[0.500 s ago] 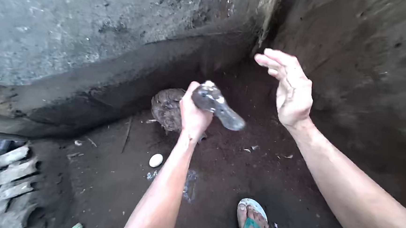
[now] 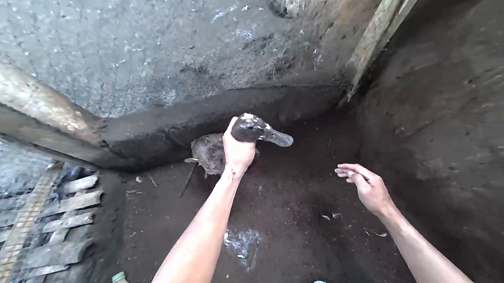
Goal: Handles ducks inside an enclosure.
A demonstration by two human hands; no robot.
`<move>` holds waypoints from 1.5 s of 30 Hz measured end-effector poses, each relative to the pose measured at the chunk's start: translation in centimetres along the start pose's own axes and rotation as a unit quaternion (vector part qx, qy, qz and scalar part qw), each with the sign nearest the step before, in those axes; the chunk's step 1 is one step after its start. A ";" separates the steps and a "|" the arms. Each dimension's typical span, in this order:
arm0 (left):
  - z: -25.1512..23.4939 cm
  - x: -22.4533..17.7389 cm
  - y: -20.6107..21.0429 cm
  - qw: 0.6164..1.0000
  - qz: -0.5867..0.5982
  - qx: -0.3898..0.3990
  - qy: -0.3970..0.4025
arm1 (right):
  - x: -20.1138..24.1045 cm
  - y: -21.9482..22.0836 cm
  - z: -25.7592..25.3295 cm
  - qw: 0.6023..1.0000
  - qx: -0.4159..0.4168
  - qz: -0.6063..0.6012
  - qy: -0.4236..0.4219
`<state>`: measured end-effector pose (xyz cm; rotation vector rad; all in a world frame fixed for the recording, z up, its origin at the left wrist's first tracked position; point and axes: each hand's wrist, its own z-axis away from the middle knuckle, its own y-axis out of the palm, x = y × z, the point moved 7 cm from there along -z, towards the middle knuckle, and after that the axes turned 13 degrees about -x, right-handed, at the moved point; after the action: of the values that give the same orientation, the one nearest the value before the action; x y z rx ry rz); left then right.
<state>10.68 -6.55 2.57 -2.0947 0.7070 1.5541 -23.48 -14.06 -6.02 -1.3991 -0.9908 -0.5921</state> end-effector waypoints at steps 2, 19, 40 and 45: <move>-0.7 -1.0 -0.1 1.000 0.011 -0.004 0.025 | -0.6 -0.3 0.1 1.000 -0.011 -0.003 0.003; -0.8 -3.5 3.2 0.989 0.126 0.067 -0.046 | 13.5 18.2 -1.1 0.962 0.077 -0.192 -0.180; -3.4 -3.4 -1.8 0.974 -0.109 0.197 -0.005 | 9.5 5.5 -9.4 0.918 -0.307 -0.241 -0.063; -1.4 0.4 -13.7 0.960 -0.204 0.182 -0.064 | 4.9 4.0 -9.7 0.919 -0.313 -0.240 0.020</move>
<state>20.46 3.16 3.15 -1.7155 0.4364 1.2110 -15.55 -21.97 -2.97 -1.6860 -1.1770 -1.3944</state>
